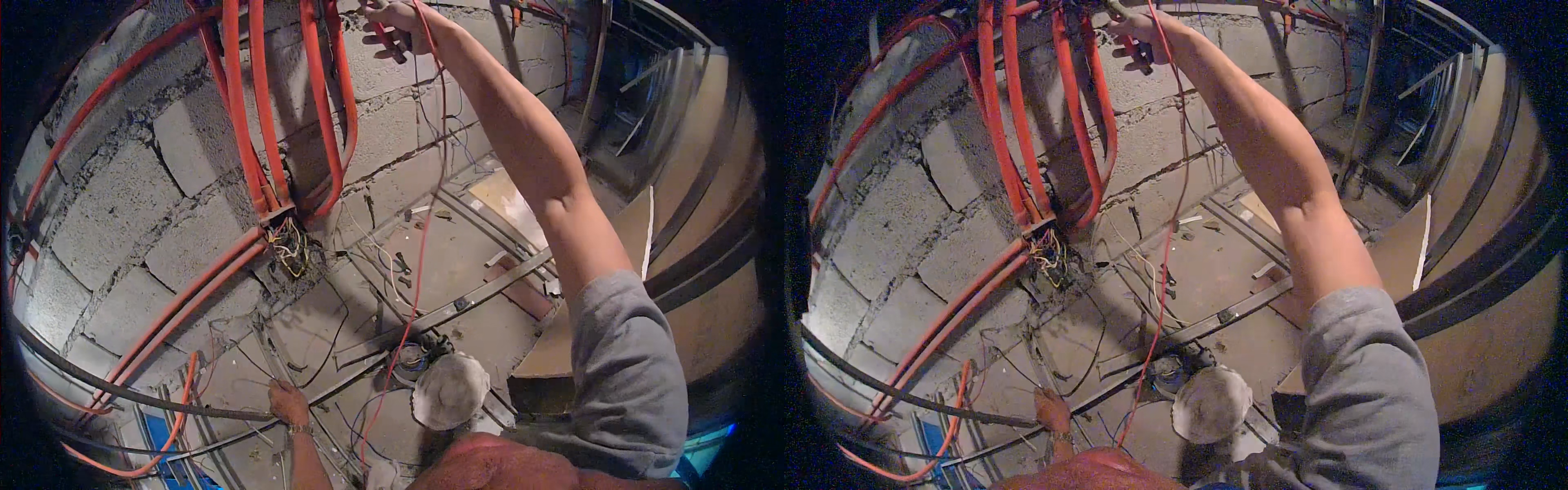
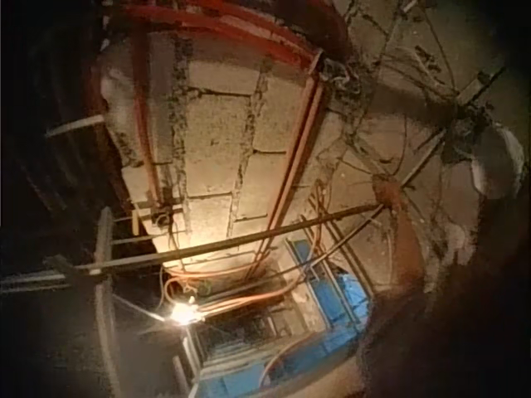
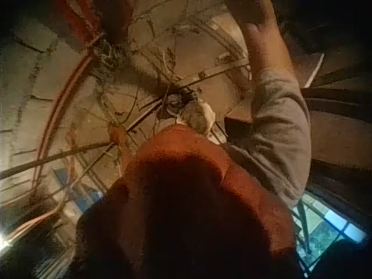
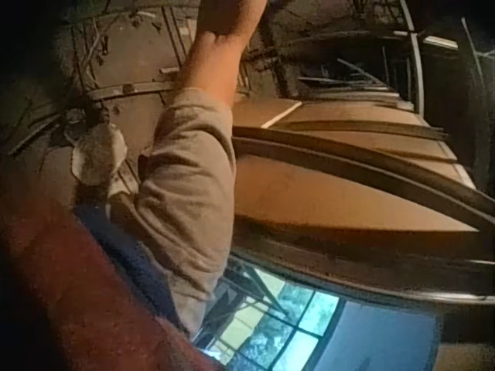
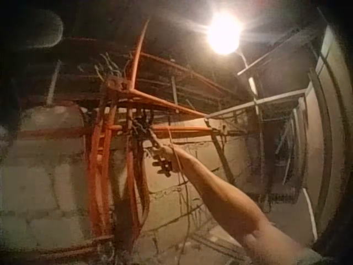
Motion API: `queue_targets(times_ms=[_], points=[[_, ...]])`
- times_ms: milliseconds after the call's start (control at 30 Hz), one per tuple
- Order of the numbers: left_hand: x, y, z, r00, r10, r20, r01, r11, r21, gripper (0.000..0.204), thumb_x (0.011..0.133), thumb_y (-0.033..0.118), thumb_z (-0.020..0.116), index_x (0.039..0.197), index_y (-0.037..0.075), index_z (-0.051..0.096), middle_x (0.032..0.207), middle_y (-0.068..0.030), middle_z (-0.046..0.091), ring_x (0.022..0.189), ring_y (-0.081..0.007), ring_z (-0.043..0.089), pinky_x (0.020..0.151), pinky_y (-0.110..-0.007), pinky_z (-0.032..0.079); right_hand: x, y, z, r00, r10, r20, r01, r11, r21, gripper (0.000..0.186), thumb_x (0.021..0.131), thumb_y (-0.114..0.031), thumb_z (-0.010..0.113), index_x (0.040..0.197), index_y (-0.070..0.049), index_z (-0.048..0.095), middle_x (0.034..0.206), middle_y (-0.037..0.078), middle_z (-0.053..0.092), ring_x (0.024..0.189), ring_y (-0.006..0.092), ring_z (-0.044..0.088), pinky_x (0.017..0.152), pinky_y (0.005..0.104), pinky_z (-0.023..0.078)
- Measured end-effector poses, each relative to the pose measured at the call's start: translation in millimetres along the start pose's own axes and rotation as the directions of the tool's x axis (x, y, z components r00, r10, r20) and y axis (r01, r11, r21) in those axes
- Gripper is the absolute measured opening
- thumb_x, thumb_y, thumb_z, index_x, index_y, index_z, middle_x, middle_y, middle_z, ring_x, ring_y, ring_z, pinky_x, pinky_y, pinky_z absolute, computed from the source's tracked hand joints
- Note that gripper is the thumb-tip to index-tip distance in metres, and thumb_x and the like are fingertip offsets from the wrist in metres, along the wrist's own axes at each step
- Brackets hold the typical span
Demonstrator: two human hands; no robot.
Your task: The person pulls a red electrical wire through a conduit and uses pliers to strip and twist wires at a junction box in a construction site workshop.
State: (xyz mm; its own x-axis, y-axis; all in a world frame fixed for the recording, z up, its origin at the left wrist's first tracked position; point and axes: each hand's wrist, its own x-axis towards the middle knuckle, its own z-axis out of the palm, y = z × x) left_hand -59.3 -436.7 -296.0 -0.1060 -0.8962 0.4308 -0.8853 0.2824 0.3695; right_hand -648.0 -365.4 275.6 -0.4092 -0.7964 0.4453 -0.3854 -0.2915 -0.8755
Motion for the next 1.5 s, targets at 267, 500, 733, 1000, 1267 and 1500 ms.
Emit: queue_targets(times_ms=[267, 500, 733, 1000, 1267, 1500], points=[[3.3, -3.6, -5.0, 0.979, -0.085, 0.183, 0.077, 0.996, 0.052, 0.031, 0.104, 0.025, 0.051, 0.113, -0.002, 0.062, 0.097, -0.028, 0.068, 0.089, -0.0461, 0.068, 0.076, -0.054, 0.053, -38.2, 48.2, 0.2, 0.824, -0.567, 0.0, 0.305, 0.444, -0.842, 0.037, 0.086, -0.026, 0.072, 0.115, -0.005, 0.062, 0.084, 0.019, 0.065, 0.082, 0.0361, 0.068, 0.075, 0.0451, 0.057], [2.4, -16.2, 3.1, 0.989, -0.067, 0.132, 0.063, 0.997, 0.037, 0.035, 0.104, 0.026, 0.05, 0.115, -0.005, 0.062, 0.099, -0.0283, 0.069, 0.09, -0.0468, 0.068, 0.076, -0.054, 0.053, -54.8, 46.6, 32.3, 0.835, -0.512, -0.204, -0.021, 0.34, -0.94, 0.04, 0.087, -0.023, 0.069, 0.125, -0.014, 0.061, 0.129, 0.024, 0.056, 0.116, 0.0469, 0.058, 0.088, 0.0649, 0.052], [0.9, 1.3, -5.6, 0.999, -0.03, 0.039, 0.029, 0.999, 0.035, 0.03, 0.104, 0.027, 0.05, 0.101, -0.001, 0.06, 0.092, -0.0251, 0.067, 0.084, -0.0462, 0.067, 0.072, -0.057, 0.052, -52.0, 37.8, 35.6, 0.698, -0.692, -0.184, -0.277, -0.024, -0.961, 0.038, 0.095, -0.02, 0.06, 0.132, -0.015, 0.059, 0.137, 0.027, 0.046, 0.121, 0.0478, 0.052, 0.094, 0.0696, 0.039], [-0.9, -25.0, 15.5, 1.0, -0.004, 0.018, 0.003, 0.999, 0.037, 0.032, 0.105, 0.028, 0.051, 0.104, -0.002, 0.062, 0.093, -0.0253, 0.067, 0.086, -0.0447, 0.067, 0.075, -0.054, 0.052, -51.5, 35.2, 47.0, 0.691, -0.694, -0.203, -0.33, -0.053, -0.942, 0.042, 0.099, -0.025, 0.05, 0.14, -0.017, 0.058, 0.155, 0.028, 0.037, 0.136, 0.0503, 0.041, 0.098, 0.0863, 0.026], [6.8, 9.4, -9.2, 0.985, -0.105, 0.134, 0.107, 0.994, -0.005, 0.033, 0.105, 0.028, 0.051, 0.104, -0.003, 0.062, 0.095, -0.0258, 0.067, 0.088, -0.0456, 0.066, 0.077, -0.054, 0.052, -8.9, 17.0, -3.7, 0.794, -0.589, -0.149, 0.251, 0.542, -0.802, 0.042, 0.085, -0.017, 0.063, 0.125, -0.009, 0.056, 0.1, 0.034, 0.064, 0.086, 0.0532, 0.066, 0.073, 0.052, 0.057], [2.2, -5.9, 7.1, 0.999, 0.01, 0.038, -0.01, 1.0, -0.006, 0.034, 0.102, 0.025, 0.052, 0.119, -0.003, 0.061, 0.099, -0.0266, 0.067, 0.089, -0.0463, 0.067, 0.077, -0.055, 0.053, 63.1, 0.4, -53.9, 0.834, -0.466, 0.296, 0.508, 0.858, -0.08, 0.011, 0.094, -0.009, 0.056, 0.09, -0.005, 0.066, 0.065, 0.002, 0.045, 0.057, 0.0149, 0.038, 0.049, 0.0339, 0.036]])
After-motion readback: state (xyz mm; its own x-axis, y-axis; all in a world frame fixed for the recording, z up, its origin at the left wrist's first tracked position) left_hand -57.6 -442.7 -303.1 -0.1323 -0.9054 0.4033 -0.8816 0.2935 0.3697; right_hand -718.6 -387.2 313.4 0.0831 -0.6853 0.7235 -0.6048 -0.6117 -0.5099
